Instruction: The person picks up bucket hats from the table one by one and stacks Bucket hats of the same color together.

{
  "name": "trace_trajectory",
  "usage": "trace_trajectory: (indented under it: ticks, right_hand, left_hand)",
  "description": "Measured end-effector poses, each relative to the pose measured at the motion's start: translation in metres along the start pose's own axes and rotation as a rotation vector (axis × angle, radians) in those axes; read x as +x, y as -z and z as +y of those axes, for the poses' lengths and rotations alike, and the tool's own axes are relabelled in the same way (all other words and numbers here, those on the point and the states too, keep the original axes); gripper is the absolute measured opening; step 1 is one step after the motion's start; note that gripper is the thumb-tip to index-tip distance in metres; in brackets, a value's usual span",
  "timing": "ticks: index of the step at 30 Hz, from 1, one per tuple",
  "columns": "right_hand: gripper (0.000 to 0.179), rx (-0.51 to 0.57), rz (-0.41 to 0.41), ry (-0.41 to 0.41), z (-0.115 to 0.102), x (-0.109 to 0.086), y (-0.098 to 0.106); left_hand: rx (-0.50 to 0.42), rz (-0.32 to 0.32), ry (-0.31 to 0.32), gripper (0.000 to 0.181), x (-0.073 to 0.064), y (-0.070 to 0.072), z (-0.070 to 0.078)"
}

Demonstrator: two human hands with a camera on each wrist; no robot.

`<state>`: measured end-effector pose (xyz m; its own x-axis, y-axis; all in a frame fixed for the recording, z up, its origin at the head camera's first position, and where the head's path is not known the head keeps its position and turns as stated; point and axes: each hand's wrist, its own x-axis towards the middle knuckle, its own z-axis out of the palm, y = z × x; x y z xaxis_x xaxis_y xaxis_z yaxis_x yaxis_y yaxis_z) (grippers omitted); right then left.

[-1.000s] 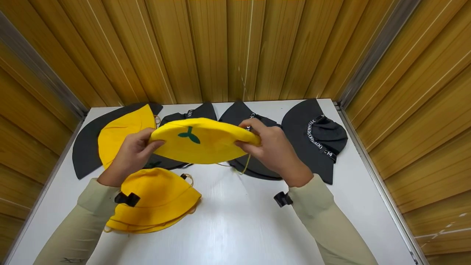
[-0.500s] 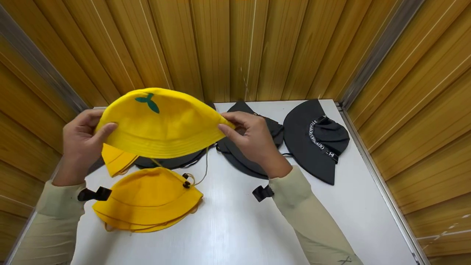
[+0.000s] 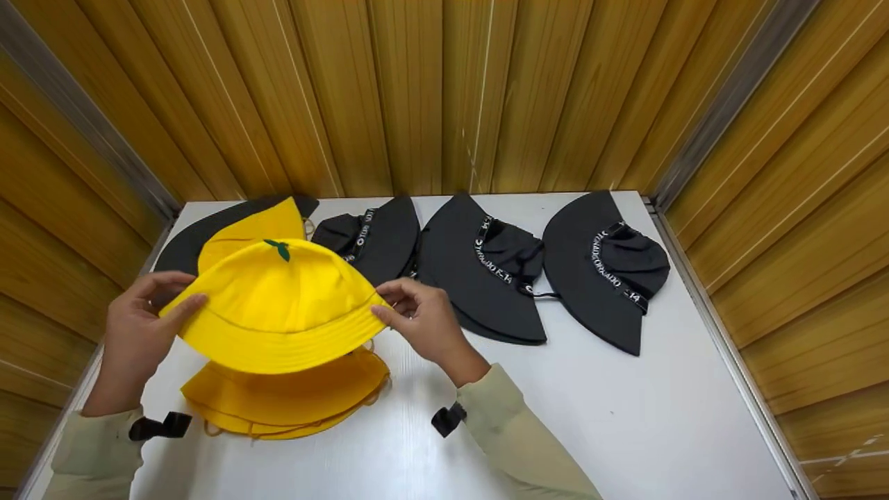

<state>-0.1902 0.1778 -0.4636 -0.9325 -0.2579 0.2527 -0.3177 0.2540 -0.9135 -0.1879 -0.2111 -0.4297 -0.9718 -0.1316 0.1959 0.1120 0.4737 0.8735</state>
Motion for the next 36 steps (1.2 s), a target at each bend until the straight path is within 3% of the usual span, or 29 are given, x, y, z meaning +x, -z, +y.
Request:
trace_trajectory:
  ticks: [9,14,18,30,36]
  right_hand:
    - [0.026,-0.009,-0.084,-0.196,0.036,-0.023,-0.045]
    - [0.022,-0.060,-0.071,-0.260,0.048,-0.031,-0.058]
    - [0.017,-0.111,-0.045,-0.265,0.055,-0.034,-0.066]
    - [0.008,-0.195,0.004,-0.233,0.065,-0.033,-0.078]
    - [0.007,-0.275,-0.004,-0.245,0.063,-0.031,-0.082]
  left_hand:
    - [0.173,-0.164,0.264,0.044,-0.035,0.004,-0.048]
    - [0.207,-0.252,0.363,0.044,-0.040,-0.001,-0.067]
    - [0.220,-0.280,0.435,0.042,-0.039,-0.005,-0.077]
    - [0.281,-0.274,0.484,0.039,-0.038,-0.017,-0.093]
    - [0.308,-0.273,0.446,0.042,-0.037,-0.020,-0.093]
